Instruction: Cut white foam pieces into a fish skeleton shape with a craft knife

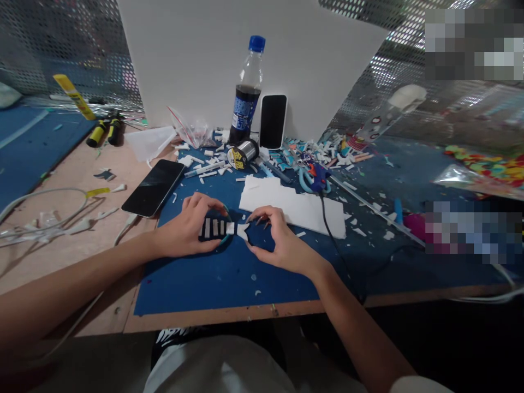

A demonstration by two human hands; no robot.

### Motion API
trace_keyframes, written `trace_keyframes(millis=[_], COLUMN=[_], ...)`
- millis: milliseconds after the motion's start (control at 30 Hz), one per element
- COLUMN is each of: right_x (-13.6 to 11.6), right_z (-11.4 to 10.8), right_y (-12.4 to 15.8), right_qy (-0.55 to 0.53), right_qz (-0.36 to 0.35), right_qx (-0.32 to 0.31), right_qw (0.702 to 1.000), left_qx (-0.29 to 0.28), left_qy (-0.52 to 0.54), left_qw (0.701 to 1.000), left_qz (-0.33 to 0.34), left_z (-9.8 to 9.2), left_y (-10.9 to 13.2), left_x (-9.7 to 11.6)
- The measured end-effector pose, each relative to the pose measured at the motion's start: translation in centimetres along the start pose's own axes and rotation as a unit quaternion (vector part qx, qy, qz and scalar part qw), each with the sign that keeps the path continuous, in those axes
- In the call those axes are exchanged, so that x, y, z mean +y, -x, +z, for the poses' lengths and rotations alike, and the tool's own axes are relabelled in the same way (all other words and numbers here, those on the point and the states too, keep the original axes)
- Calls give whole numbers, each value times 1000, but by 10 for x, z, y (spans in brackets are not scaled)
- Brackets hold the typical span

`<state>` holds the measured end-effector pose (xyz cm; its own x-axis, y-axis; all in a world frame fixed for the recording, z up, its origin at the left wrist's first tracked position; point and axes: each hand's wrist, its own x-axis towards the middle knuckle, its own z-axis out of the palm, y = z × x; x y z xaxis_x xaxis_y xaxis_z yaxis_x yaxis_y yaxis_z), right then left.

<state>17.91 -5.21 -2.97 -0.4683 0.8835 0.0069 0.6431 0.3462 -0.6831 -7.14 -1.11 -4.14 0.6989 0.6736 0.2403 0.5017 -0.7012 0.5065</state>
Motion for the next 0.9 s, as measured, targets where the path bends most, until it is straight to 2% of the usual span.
trace_keyframes(millis=[900], right_x=[-1], right_z=[-3], right_y=[2], right_qy=[9], right_qz=[-15], right_qx=[-14], right_qw=[1000], left_qx=[-4], left_qy=[-11], left_qw=[1000], left_qz=[3], left_z=[1], left_y=[-1], left_x=[-1])
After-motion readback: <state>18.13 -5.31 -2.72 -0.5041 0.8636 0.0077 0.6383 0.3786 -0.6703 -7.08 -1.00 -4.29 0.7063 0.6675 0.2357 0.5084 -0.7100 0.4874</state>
